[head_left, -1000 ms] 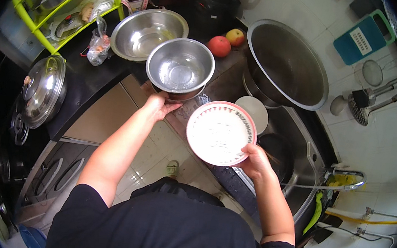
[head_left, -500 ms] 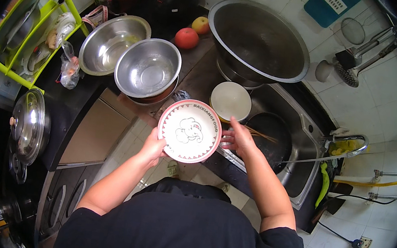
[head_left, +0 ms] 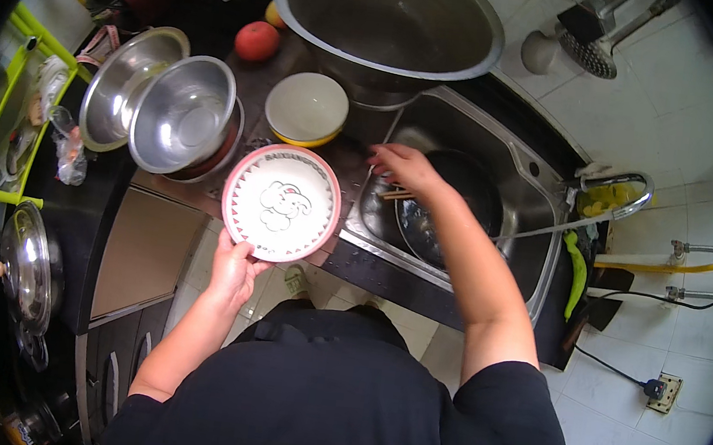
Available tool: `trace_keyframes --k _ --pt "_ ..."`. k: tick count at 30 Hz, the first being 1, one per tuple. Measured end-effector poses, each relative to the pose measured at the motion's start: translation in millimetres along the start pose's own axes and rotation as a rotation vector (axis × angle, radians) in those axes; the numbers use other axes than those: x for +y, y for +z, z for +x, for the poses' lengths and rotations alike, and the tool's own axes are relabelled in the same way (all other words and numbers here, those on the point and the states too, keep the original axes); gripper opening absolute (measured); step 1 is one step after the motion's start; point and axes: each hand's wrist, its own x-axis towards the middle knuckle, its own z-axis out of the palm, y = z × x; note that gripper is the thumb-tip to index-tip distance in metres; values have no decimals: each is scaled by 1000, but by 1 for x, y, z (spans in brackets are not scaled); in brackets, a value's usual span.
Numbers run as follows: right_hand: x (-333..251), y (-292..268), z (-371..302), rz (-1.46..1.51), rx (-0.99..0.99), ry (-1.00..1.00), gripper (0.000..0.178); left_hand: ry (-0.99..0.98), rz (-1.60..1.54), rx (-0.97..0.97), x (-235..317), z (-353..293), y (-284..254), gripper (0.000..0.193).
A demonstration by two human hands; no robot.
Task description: The person washes a stack of dishes in a kitchen sink. They rinse and scrub a metal bowl, a small bowl, a plate, and chopsticks using a sponge and dish soap, then place the cleaned items on the counter.
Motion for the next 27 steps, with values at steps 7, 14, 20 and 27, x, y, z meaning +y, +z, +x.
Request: trace_keyframes --k 7,14,20,27 --pt "167 -139 -36 -725 372 344 55 35 -183 108 -36 -17 33 35" --pt "209 -93 10 -951 449 -51 69 -223 304 -172 -82 -51 85 26" --pt "240 -105 -8 -1010 133 -154 26 -152 426 -421 -123 -11 178 29" --pt "132 -130 -54 -510 429 -177 26 -104 448 -339 -160 46 253 51"
